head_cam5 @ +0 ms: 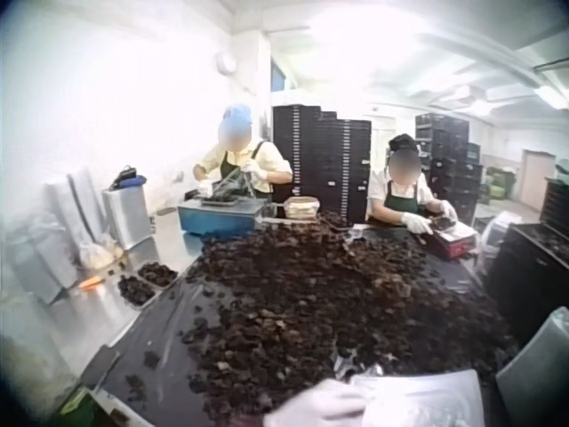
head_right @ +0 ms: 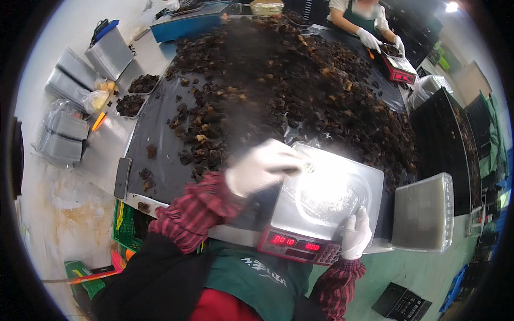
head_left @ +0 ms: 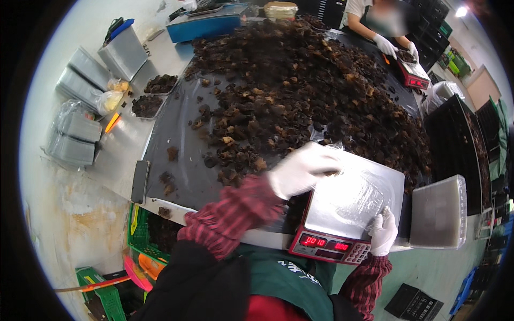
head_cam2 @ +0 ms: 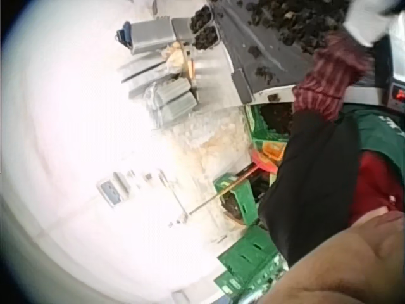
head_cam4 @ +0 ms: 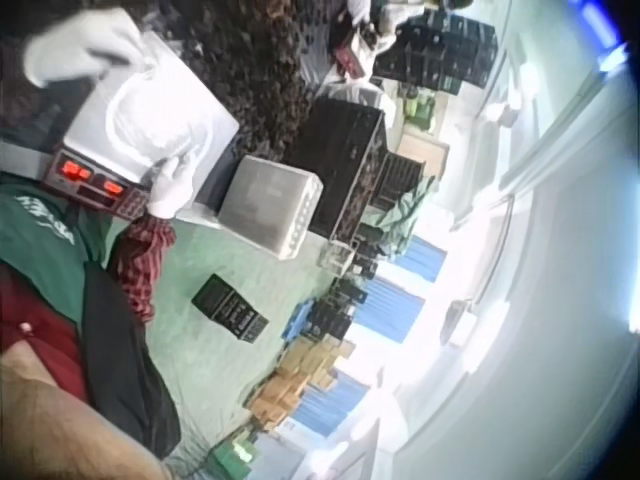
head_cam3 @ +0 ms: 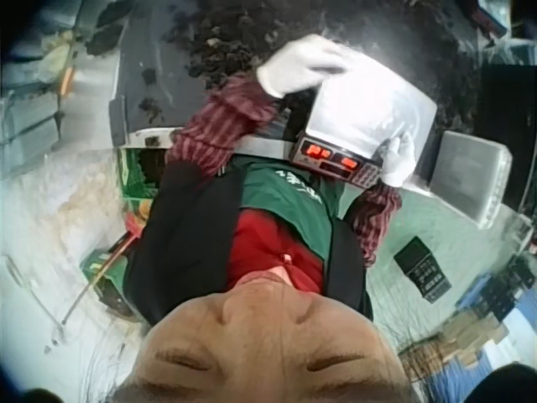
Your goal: The person scoops dried black fungus from a large pile on a table into a plastic container placed on a digital scale. After reaching a target weight, the person removes the container and repeats the process with a new container.
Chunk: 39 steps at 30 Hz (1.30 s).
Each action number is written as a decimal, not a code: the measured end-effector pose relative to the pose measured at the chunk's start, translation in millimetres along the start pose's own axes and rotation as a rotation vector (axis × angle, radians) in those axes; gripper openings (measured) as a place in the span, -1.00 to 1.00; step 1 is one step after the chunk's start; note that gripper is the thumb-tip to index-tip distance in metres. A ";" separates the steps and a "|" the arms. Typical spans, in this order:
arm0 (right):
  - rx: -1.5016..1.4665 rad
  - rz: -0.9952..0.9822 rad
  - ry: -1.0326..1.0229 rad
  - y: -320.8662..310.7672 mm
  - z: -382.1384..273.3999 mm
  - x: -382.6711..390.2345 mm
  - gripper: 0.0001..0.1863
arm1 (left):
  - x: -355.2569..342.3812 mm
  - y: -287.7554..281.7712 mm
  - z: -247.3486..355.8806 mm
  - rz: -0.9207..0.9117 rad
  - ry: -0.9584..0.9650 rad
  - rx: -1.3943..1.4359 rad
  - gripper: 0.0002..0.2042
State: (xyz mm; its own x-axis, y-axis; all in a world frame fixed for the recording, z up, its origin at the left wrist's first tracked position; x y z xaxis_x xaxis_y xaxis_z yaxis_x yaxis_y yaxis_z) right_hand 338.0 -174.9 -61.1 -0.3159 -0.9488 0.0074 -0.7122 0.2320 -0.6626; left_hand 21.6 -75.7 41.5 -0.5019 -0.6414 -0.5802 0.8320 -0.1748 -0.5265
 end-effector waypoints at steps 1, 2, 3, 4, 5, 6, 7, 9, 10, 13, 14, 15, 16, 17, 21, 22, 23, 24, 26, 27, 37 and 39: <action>0.009 -0.009 -0.003 3.8 -3.4 -1.6 -0.61 | -6.3 26.0 -0.2 -0.094 -0.040 0.056 -0.81; 0.036 -0.027 -0.006 5.6 -11.4 -1.9 -0.61 | -14.6 49.7 3.9 -0.198 0.123 -0.122 -0.79; 0.068 -0.049 -0.019 8.5 -19.5 -3.5 -0.61 | -15.7 73.6 -0.4 -0.249 0.171 -0.216 -0.75; 0.116 -0.048 -0.050 11.2 -22.3 -5.4 -0.61 | -18.0 92.7 -3.3 -0.321 0.147 -0.298 -0.70; 0.152 -0.043 -0.068 10.5 -24.2 -5.7 -0.61 | -22.1 102.1 -1.9 -0.322 0.130 -0.277 -0.73; 0.188 -0.039 -0.087 9.2 -27.5 -5.8 -0.61 | -19.8 105.9 -1.4 -0.297 0.130 -0.316 -0.70; 0.222 -0.036 -0.103 8.4 -29.8 -5.1 -0.60 | -21.6 100.5 5.8 -0.278 0.130 -0.354 -0.67; 0.128 -0.064 -0.070 8.9 -30.9 -5.4 -0.61 | -20.4 87.2 9.7 -0.126 0.220 -0.291 -0.64; 0.126 -0.068 -0.087 8.8 -32.4 -4.7 -0.61 | -17.6 79.9 12.0 -0.051 0.264 -0.257 -0.63; 0.111 -0.049 -0.094 6.0 -34.2 -0.9 -0.61 | -21.5 31.9 1.9 -0.229 0.066 -0.267 -0.58; 0.105 -0.037 -0.088 4.0 -34.2 1.2 -0.61 | -8.6 8.6 -10.8 -0.140 0.029 -0.346 -0.55; 0.091 -0.016 -0.092 1.6 -33.5 2.2 -0.62 | 11.8 -16.3 -27.1 -0.049 -0.007 -0.426 -0.52; 0.079 0.004 -0.096 -0.3 -32.1 3.4 -0.63 | 35.2 -38.1 -47.5 -0.038 -0.133 -0.521 -0.52; 0.064 0.014 -0.106 -1.3 -31.1 3.8 -0.63 | 62.7 -60.6 -64.1 -0.024 -0.268 -0.621 -0.51; 0.098 0.064 -0.105 -8.3 -19.4 4.8 -0.67 | 159.3 -99.9 -109.3 -0.185 -0.838 -0.738 -0.44; 0.091 0.088 -0.078 -9.2 -20.3 6.4 -0.67 | 175.7 -98.3 -115.6 -0.203 -0.793 -0.690 -0.47; 0.099 0.092 -0.080 -10.1 -22.0 7.6 -0.68 | 188.8 -93.6 -120.5 -0.222 -0.747 -0.640 -0.51; 0.109 0.095 -0.082 -10.8 -22.8 8.2 -0.68 | 197.5 -89.3 -124.0 -0.135 -0.742 -0.549 -0.57; 0.131 0.126 -0.154 -10.6 -25.5 9.5 -0.71 | 211.5 -87.4 -125.3 0.034 -0.679 -0.527 -0.70; 0.135 0.117 -0.140 -10.0 -27.4 10.6 -0.71 | 219.1 -90.4 -129.5 0.100 -0.626 -0.510 -0.74; 0.194 0.166 -0.220 -19.0 -54.2 23.3 -0.65 | 151.2 -95.6 -98.3 0.386 -0.539 0.041 -0.79; 0.209 0.152 -0.221 -18.7 -68.5 25.3 -0.63 | 98.8 -76.2 -63.1 0.332 -0.420 0.085 -0.82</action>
Point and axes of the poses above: each hand's wrist, its own x-axis away from the middle knuckle, its own y-axis out of the palm, z = x × y, the point moved 4 cm from there along -x, towards the middle knuckle, and after that the axes turned 7 degrees about -z, right-handed, at the moved point
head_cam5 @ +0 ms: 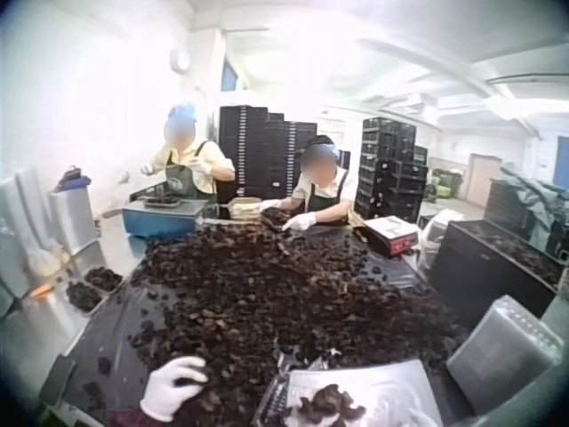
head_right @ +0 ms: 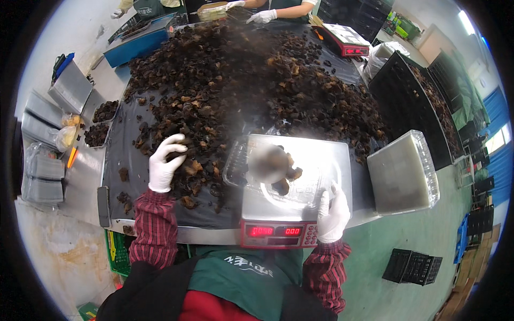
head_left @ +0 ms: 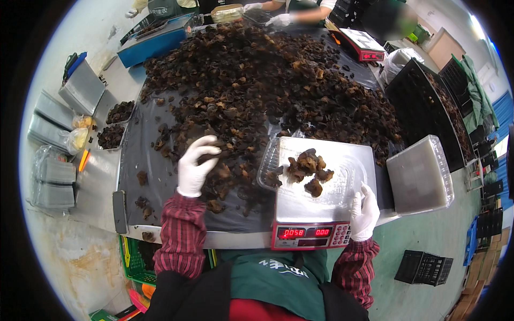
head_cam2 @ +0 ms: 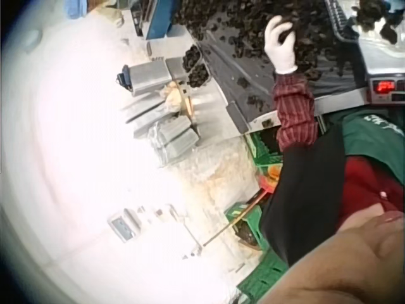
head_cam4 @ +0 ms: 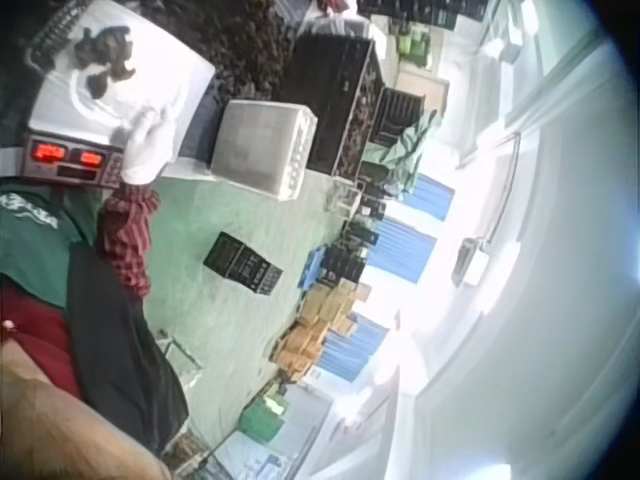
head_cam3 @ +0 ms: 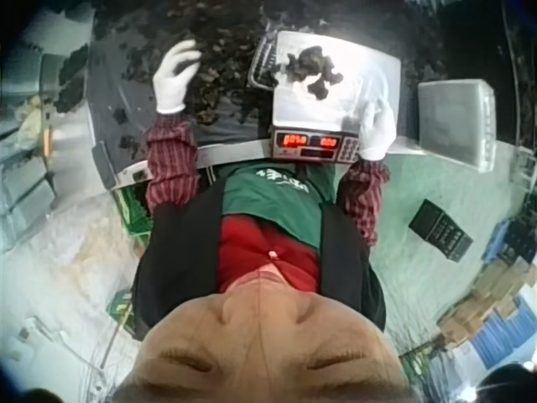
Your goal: The person scoops dried black fungus from a large pile on a table into a plastic container placed on a digital scale. After reaching a target weight, the person removes the container and repeats the process with a new container.
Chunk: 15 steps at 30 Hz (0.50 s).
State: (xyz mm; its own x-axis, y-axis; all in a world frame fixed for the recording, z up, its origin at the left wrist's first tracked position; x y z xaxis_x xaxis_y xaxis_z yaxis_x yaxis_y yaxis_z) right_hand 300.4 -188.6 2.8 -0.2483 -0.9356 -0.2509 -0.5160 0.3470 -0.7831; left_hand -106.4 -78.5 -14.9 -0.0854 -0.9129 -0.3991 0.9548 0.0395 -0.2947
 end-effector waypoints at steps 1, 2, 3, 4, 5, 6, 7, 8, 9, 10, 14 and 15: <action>0.033 0.009 -0.054 -2.2 -9.6 -0.3 -0.53 | -10.8 21.9 22.9 -0.038 0.051 0.037 -0.81; 0.010 -0.009 -0.073 -3.6 -22.0 0.0 -0.47 | -20.2 44.7 44.6 -0.079 0.099 0.075 -0.81; -0.019 -0.031 -0.098 -2.9 -36.9 0.0 -0.39 | -25.7 65.2 64.0 -0.119 0.129 0.057 -0.81; -0.046 -0.054 -0.124 -0.5 -50.5 -0.8 -0.32 | -29.4 86.1 79.7 -0.157 0.159 0.040 -0.81; 0.008 -0.051 -0.235 2.1 -67.1 -2.1 -0.20 | -31.7 106.0 93.8 -0.159 0.193 0.098 -0.81; 0.067 -0.049 -0.345 6.6 -77.6 -2.7 -0.08 | -32.3 127.6 102.6 -0.161 0.227 0.161 -0.81; 0.103 -0.067 -0.402 13.9 -81.7 -4.1 0.03 | -31.0 146.9 107.5 -0.240 0.226 0.224 -0.80; -0.101 -0.194 -0.266 13.5 -102.5 -11.2 -0.05 | -28.1 163.9 106.7 -0.311 0.223 0.287 -0.80; -0.061 -0.109 -0.337 22.4 -97.4 -14.6 -0.11 | -23.6 180.1 105.0 -0.331 0.238 0.256 -0.82; -0.020 -0.021 -0.398 31.1 -87.3 -18.0 -0.15 | -18.6 193.1 101.4 -0.360 0.249 0.231 -0.82; 0.090 0.026 -0.448 34.3 -54.4 -24.0 -0.58 | -6.7 196.9 78.3 -0.354 0.389 -0.176 -0.76; 0.155 0.001 -0.408 36.1 -42.7 -24.6 -0.59 | -9.0 188.1 80.4 -0.366 0.372 -0.352 -0.77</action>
Point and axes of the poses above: each hand's wrist, its own x-axis away from the middle knuckle, its own y-axis out of the palm, z = x × y, the point moved 4 cm from there along -x, towards the middle knuckle, and after that the axes turned 7 degrees about -z, right-handed, at the moved point
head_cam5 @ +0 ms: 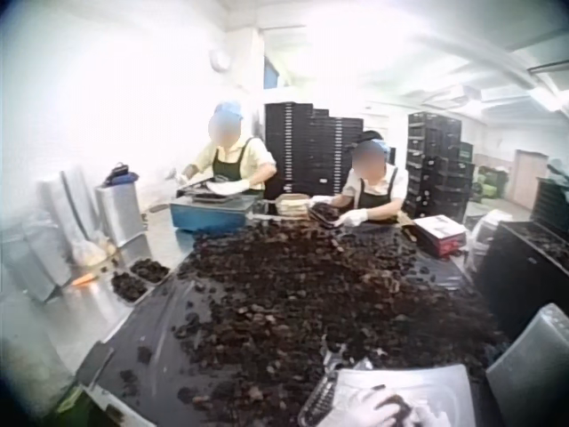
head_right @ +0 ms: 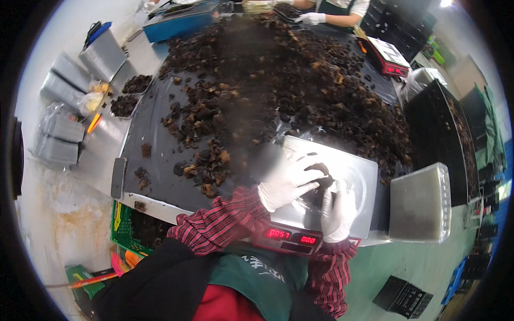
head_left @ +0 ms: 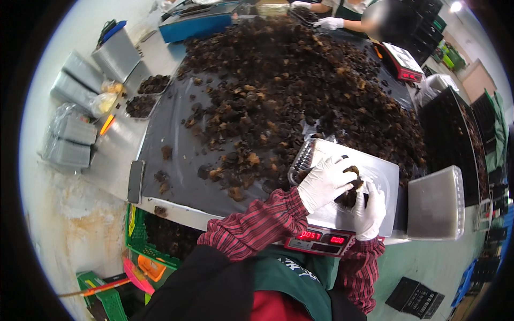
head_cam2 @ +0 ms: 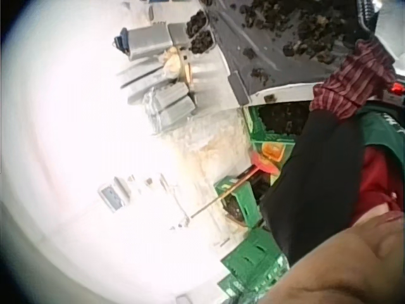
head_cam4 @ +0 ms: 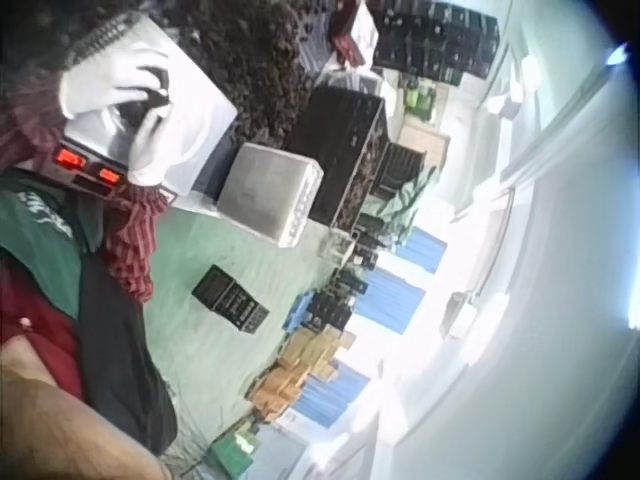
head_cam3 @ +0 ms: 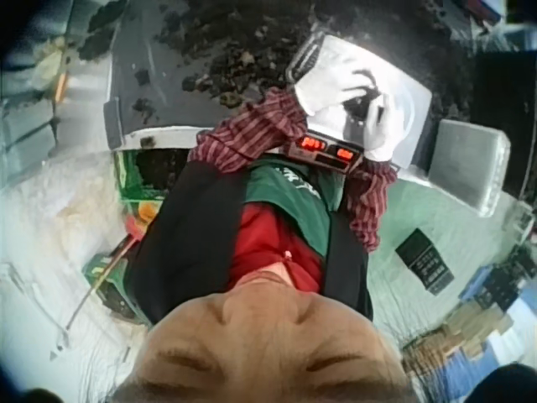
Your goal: The person scoops dried black fungus from a large pile on a table into a plastic container placed on a digital scale. After reaching a target weight, the person removes the container and repeats the process with a new container.
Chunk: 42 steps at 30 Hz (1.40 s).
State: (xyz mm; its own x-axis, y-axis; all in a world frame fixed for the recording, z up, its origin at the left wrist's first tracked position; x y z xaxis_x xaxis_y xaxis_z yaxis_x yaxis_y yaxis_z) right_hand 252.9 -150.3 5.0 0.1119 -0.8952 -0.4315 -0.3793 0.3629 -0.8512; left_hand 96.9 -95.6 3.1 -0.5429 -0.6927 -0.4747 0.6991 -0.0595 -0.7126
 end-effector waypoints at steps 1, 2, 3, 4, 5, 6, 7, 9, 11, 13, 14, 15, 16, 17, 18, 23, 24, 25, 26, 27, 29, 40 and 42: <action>0.063 -0.040 0.039 3.3 8.1 3.3 -0.60 | 0.6 -9.0 -1.9 -0.051 -0.040 -0.158 -0.77; 0.006 -0.130 0.087 2.6 10.0 1.5 -0.59 | 4.5 -13.8 -10.2 0.002 -0.067 -0.200 -0.76; -0.009 -0.252 0.163 3.3 13.8 -0.7 -0.59 | 9.7 -17.2 -17.5 -0.014 -0.131 -0.163 -0.73; 0.030 -0.166 0.146 4.4 17.6 2.0 -0.58 | 13.7 -19.1 -22.0 0.038 -0.145 -0.097 -0.71; 0.069 -0.079 0.131 5.6 19.1 4.3 -0.56 | 17.5 -21.5 -26.0 0.090 -0.158 -0.031 -0.68; 0.043 0.003 0.055 5.5 19.1 2.8 -0.51 | 20.1 -25.2 -33.6 0.092 -0.159 0.073 -0.63; 0.046 0.021 0.079 4.9 19.1 1.2 -0.49 | 22.1 -33.3 -31.3 0.123 -0.164 0.102 -0.65; 0.057 0.057 0.130 3.9 19.2 -0.2 -0.46 | 28.8 -51.4 -33.7 0.186 -0.119 0.130 -0.64; 0.063 0.061 0.147 1.4 22.6 -0.8 -0.44 | 44.3 -64.9 -55.7 0.196 -0.182 -0.001 -0.66; 0.061 0.067 0.203 -13.2 22.9 1.6 -0.45 | 61.1 -75.7 -89.6 0.073 -0.337 -0.132 -0.67; 0.046 0.091 0.183 -11.2 23.4 -0.8 -0.51 | 87.8 -82.9 -110.4 0.057 -0.444 -0.183 -0.62; 0.045 0.108 0.205 -12.4 25.3 -0.1 -0.54 | 104.1 -88.7 -120.0 -0.018 -0.521 -0.320 -0.54; 0.062 0.133 0.242 -18.9 26.9 3.1 -0.57 | 115.2 -84.2 -137.0 -0.201 -0.608 -0.459 -0.48; 0.076 0.156 0.273 -21.9 30.5 6.2 -0.60 | 125.3 -78.8 -146.9 -0.322 -0.669 -0.511 -0.43; 0.098 0.118 0.202 -12.4 29.2 0.3 -0.66 | 153.0 -82.6 -156.9 -0.363 -0.720 -0.430 -0.42; 0.029 0.058 0.199 1.6 30.0 -0.2 -0.68 | 173.0 -79.7 -180.1 -0.001 -0.530 -0.096 -0.74; 0.051 0.133 0.173 -1.1 33.3 0.9 -0.67 | 169.1 -83.7 -180.0 0.054 -0.503 -0.077 -0.76; 0.066 0.204 0.143 -3.3 30.7 -0.7 -0.66 | 166.0 -89.7 -177.8 0.078 -0.572 -0.004 -0.76; -0.005 0.174 0.202 -6.6 25.6 -4.0 -0.65 | 165.0 -94.9 -176.7 0.105 -0.595 0.036 -0.76; -0.077 0.144 0.261 -14.3 18.7 -6.8 -0.64 | 162.9 -99.4 -175.6 0.132 -0.617 0.077 -0.76; -0.114 0.108 0.334 -23.1 16.2 -5.4 -0.63 | 142.0 -106.9 -157.3 0.183 -0.593 0.155 -0.78; 0.099 0.104 0.248 -4.8 15.4 17.8 -0.65 | 8.6 -9.6 -18.7 -0.260 0.159 -0.275 -0.57; 0.123 0.045 0.284 1.1 12.7 14.0 -0.65 | 7.6 2.5 -11.4 -0.295 0.133 -0.285 -0.56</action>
Point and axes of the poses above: each hand's wrist, its own x-axis away from the middle knuckle, its own y-axis out of the palm, z = x × y, the point moved 4 cm from there along -x, towards the middle knuckle, and after that the axes turned 7 degrees about -z, right-handed, at the moved point
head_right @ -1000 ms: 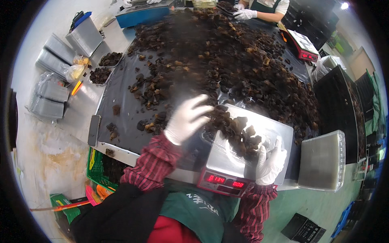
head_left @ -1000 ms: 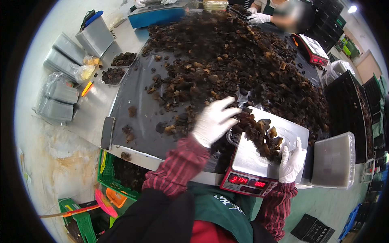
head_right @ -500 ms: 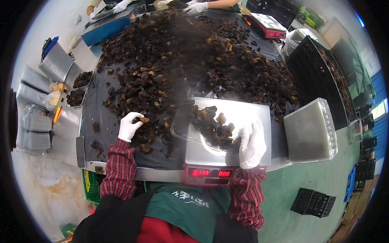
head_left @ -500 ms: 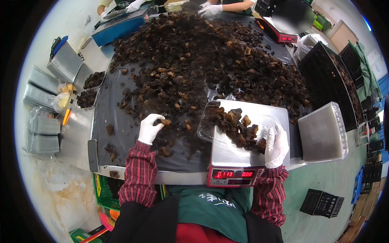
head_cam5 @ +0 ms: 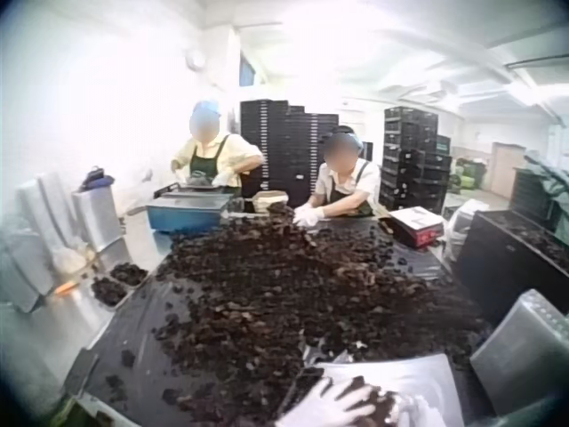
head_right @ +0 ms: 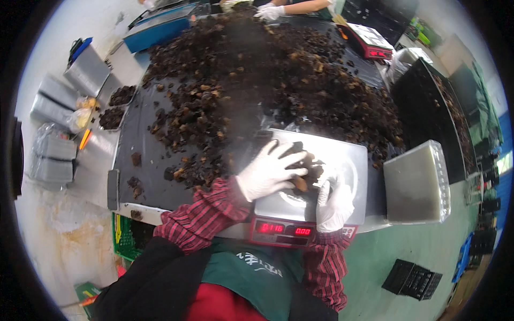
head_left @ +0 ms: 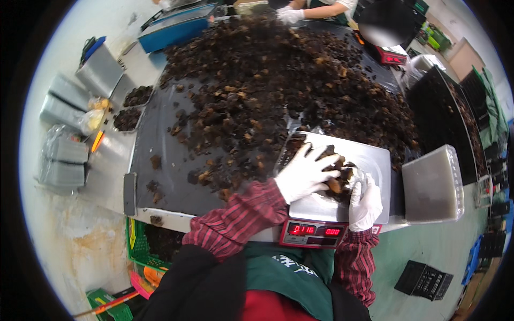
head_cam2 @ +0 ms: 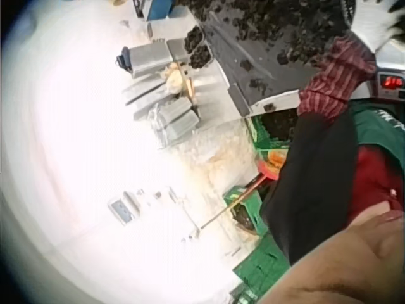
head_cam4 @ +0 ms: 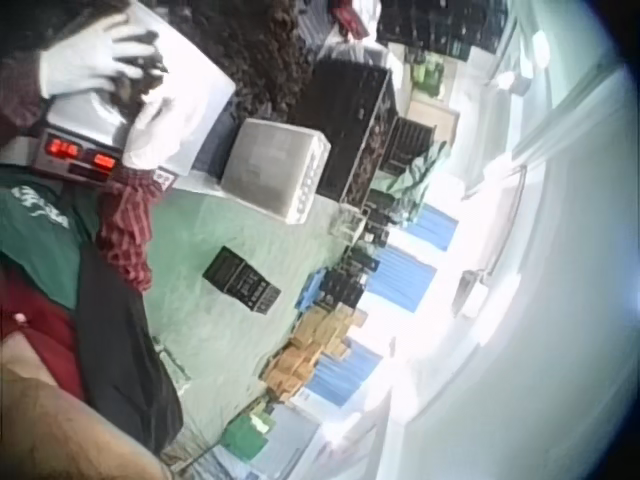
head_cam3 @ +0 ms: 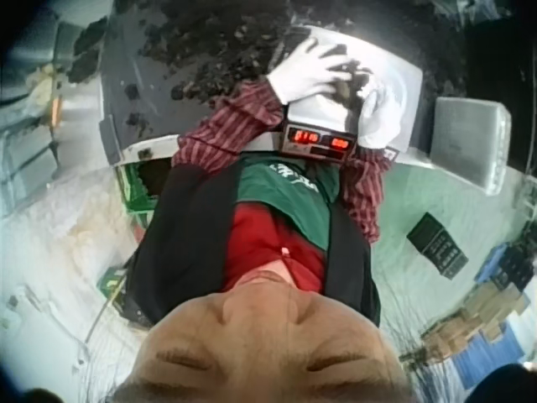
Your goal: The person scoops dried black fungus from a large pile on a table into a plastic container placed on a digital scale. After reaching a target weight, the person removes the container and repeats the process with a new container.
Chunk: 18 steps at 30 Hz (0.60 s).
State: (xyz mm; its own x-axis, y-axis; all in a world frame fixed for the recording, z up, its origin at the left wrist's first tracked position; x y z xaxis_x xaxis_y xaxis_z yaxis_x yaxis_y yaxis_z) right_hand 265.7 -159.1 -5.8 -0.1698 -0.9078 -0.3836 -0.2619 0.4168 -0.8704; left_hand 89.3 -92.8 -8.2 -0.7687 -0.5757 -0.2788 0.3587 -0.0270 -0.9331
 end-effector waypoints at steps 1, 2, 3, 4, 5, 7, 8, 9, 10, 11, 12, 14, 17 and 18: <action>0.042 -0.009 0.006 1.7 0.4 -1.1 -0.66 | -1.3 -1.7 4.5 0.024 0.007 0.023 -0.57; 0.110 0.013 -0.020 2.3 -1.9 -3.8 -0.65 | -0.9 -5.3 7.4 -0.005 0.011 0.038 -0.57; 0.119 -0.029 0.003 2.6 -3.8 -5.7 -0.64 | 4.2 -9.3 6.7 0.033 0.031 0.012 -0.57; 0.091 -0.008 0.011 -0.9 -2.3 -8.0 -0.63 | 5.4 -18.2 4.3 0.071 0.026 0.089 -0.57; 0.057 0.009 0.017 -2.2 0.3 -9.5 -0.62 | 9.8 -30.8 1.0 0.105 0.014 0.164 -0.57; -0.014 0.092 0.001 -7.4 4.6 -10.4 -0.62 | 30.9 -51.9 -19.9 0.287 -0.010 0.216 -0.59; -0.010 0.093 0.059 -21.7 3.0 -9.0 -0.62 | 44.1 -61.8 -31.0 0.385 -0.052 0.154 -0.62; -0.048 0.073 0.075 -24.0 -3.7 -10.5 -0.63 | 79.7 -59.0 -47.1 0.379 -0.247 0.092 -0.64; -0.054 0.130 0.050 -30.7 -3.6 -8.3 -0.64 | 103.4 -64.7 -53.9 0.379 -0.307 -0.015 -0.67; -0.122 0.209 0.015 -36.0 -8.6 -4.8 -0.68 | 128.2 -63.6 -66.7 0.365 -0.418 0.028 -0.71; -0.170 0.188 -0.005 -40.8 -15.4 -2.4 -0.71 | 153.7 -59.4 -75.0 0.348 -0.534 0.058 -0.74; -0.251 0.119 -0.108 -42.6 -34.5 5.0 -0.75 | 201.6 -43.9 -81.9 0.254 -0.708 0.113 -0.64; -0.309 -0.038 -0.387 -28.8 -83.6 26.2 -0.69 | 224.3 -31.2 -54.9 0.108 -0.790 0.067 -0.51; -0.224 -0.120 -0.522 -15.9 -96.7 41.6 -0.72 | 227.7 -21.8 -49.4 0.028 -0.769 0.030 -0.47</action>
State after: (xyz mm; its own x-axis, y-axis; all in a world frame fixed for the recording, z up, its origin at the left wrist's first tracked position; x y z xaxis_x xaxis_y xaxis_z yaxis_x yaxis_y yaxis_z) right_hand 170.9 -199.0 22.0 0.3494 -0.8288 -0.4371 -0.4551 0.2577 -0.8524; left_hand -119.7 -183.0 -62.6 -0.1783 -0.9824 -0.0551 0.3954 -0.0203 -0.9183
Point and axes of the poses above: each hand's wrist, its own x-axis away from the middle knuckle, its own y-axis out of the palm, z = x × y, the point moved 4 cm from there along -x, towards the middle knuckle, and after that the axes turned 7 degrees about -z, right-handed, at the moved point
